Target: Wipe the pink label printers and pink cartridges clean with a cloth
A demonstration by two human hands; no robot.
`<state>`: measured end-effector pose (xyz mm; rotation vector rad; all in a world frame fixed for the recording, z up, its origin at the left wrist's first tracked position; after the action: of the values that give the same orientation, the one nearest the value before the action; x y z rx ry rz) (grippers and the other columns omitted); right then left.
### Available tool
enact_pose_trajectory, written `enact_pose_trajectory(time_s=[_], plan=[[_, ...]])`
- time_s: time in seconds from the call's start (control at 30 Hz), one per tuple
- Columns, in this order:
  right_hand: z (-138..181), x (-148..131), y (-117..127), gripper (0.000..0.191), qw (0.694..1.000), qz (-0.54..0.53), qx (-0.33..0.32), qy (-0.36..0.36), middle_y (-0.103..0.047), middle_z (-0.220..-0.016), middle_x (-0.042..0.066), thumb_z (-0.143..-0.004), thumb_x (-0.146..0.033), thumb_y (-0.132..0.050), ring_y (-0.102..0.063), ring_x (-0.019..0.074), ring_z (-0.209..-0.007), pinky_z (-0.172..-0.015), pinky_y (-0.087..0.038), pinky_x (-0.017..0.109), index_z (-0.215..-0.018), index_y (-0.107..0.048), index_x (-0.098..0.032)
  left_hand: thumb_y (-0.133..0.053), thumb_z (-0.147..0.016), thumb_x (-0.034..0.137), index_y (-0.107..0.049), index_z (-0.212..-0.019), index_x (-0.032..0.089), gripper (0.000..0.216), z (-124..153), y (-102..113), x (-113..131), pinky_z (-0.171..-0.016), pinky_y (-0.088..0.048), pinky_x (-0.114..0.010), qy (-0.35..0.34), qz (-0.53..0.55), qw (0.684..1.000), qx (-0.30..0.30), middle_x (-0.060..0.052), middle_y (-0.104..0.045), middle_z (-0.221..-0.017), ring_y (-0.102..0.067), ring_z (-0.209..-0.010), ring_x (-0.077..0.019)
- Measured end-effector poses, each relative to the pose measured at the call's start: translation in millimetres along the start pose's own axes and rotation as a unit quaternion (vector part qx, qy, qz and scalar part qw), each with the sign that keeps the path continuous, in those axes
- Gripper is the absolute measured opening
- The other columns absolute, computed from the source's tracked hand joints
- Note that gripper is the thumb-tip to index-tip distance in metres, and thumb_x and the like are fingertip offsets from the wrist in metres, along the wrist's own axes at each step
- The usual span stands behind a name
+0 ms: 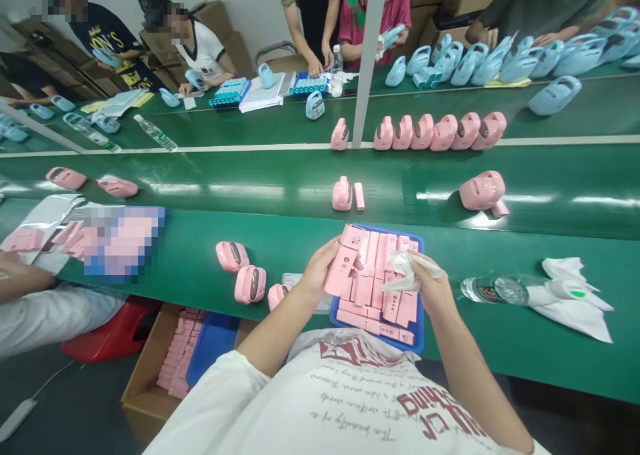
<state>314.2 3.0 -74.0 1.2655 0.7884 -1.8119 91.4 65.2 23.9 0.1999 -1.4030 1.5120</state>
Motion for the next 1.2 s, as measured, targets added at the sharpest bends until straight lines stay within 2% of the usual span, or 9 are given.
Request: enact_pose_trajectory(time_s=[0.2, 0.4, 0.57, 0.73, 0.87, 0.97, 1.03, 1.13, 1.2], plan=[[24, -25, -26, 0.043, 0.995, 0.022, -0.088, 0.034, -0.069, -0.099, 0.006, -0.069, -0.051, -0.072, -0.061, 0.0189, -0.081, -0.062, -0.047, 0.028, -0.101, -0.071, -0.021, -0.064, -0.079, 0.044, -0.062, -0.091, 0.012, 0.034, 33, -15, -1, -0.044, -0.042, -0.021, 0.031, 0.047, 0.998, -0.037, -0.006, -0.065, -0.075, -0.056, -0.052, -0.011], [42, -47, -34, 0.039, 0.987, 0.061, -0.099, 0.109, -0.068, -0.114, 0.006, -0.075, -0.049, -0.067, -0.06, 0.0253, -0.109, -0.09, -0.049, 0.037, -0.105, -0.071, -0.024, -0.065, -0.076, 0.051, -0.063, -0.101, 0.012, 0.046, 49, -19, -5, -0.039, -0.034, -0.019, 0.055, 0.07, 0.99, -0.108, -0.003, -0.06, -0.073, -0.048, -0.045, -0.0062], [50, -57, -38, 0.037, 0.984, 0.047, -0.114, 0.126, -0.065, -0.121, 0.005, -0.08, -0.044, -0.064, -0.058, 0.0249, -0.115, -0.098, -0.046, 0.04, -0.111, -0.068, -0.025, -0.051, -0.085, 0.055, -0.059, -0.114, 0.013, 0.051, 55, -25, -8, -0.033, -0.03, -0.021, 0.076, 0.074, 0.984, -0.143, -0.001, -0.061, -0.072, -0.046, -0.035, -0.0066], [60, -66, -43, 0.041, 0.986, -0.007, -0.093, 0.139, -0.063, -0.125, 0.005, -0.082, -0.043, -0.062, -0.056, 0.026, -0.119, -0.103, -0.044, 0.044, -0.119, -0.064, -0.027, -0.046, -0.082, 0.07, -0.058, -0.102, 0.016, 0.059, 55, -29, -9, -0.035, -0.033, -0.021, 0.07, 0.06, 0.991, -0.101, 0.0, -0.059, -0.07, -0.05, -0.039, -0.008], [73, -78, -44, 0.033, 0.981, 0.017, -0.085, 0.176, -0.064, -0.12, 0.003, -0.084, -0.04, -0.062, -0.059, 0.0245, -0.114, -0.099, -0.046, 0.043, -0.115, -0.065, -0.03, -0.049, -0.075, 0.076, -0.054, -0.096, 0.017, 0.063, 56, -31, -8, -0.036, -0.035, -0.021, 0.065, 0.069, 0.991, -0.097, 0.0, -0.059, -0.074, -0.051, -0.041, -0.009], [83, -90, -48, 0.019, 0.96, 0.056, -0.139, 0.235, -0.068, -0.103, 0.004, -0.085, -0.04, -0.06, -0.064, 0.0219, -0.097, -0.086, -0.051, 0.039, -0.094, -0.07, -0.027, -0.056, -0.074, 0.071, -0.054, -0.093, 0.018, 0.057, 56, -31, -10, -0.039, -0.037, -0.021, 0.068, 0.05, 0.993, -0.082, 0.0, -0.058, -0.072, -0.051, -0.045, -0.0094], [88, -94, -54, 0.021, 0.941, 0.103, -0.193, 0.256, -0.067, -0.09, 0.004, -0.085, -0.043, -0.058, -0.065, 0.0202, -0.084, -0.076, -0.052, 0.036, -0.085, -0.069, -0.025, -0.058, -0.077, 0.063, -0.055, -0.09, 0.017, 0.048, 54, -29, -13, -0.048, -0.044, -0.023, 0.029, 0.009, 0.999, -0.036, -0.001, -0.058, -0.072, -0.055, -0.055, -0.0113], [93, -83, -64, 0.028, 0.915, 0.196, -0.268, 0.231, -0.066, -0.078, 0.004, -0.079, -0.049, -0.061, -0.061, 0.0176, -0.068, -0.064, -0.05, 0.031, -0.085, -0.065, -0.022, -0.054, -0.082, 0.057, -0.056, -0.086, 0.017, 0.041, 47, -22, -23, -0.071, -0.05, -0.027, -0.082, -0.052, 0.993, 0.069, -0.003, -0.061, -0.078, -0.06, -0.076, -0.0152], [94, -64, -69, 0.033, 0.904, 0.249, -0.289, 0.193, -0.064, -0.07, 0.003, -0.073, -0.053, -0.064, -0.056, 0.0162, -0.06, -0.057, -0.046, 0.029, -0.079, -0.063, -0.02, -0.051, -0.084, 0.057, -0.057, -0.092, 0.018, 0.041, 40, -17, -38, -0.08, -0.049, -0.029, -0.108, -0.081, 0.985, 0.108, -0.004, -0.064, -0.086, -0.062, -0.084, -0.0167]])
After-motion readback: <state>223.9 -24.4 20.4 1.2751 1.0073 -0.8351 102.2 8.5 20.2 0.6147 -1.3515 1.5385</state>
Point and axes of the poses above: each hand's wrist, its own z-axis away from the middle knuckle, its own y-axis out of the back of the hand, x = y × z, the point moved 3 cm from there along -z, towards the middle knuckle
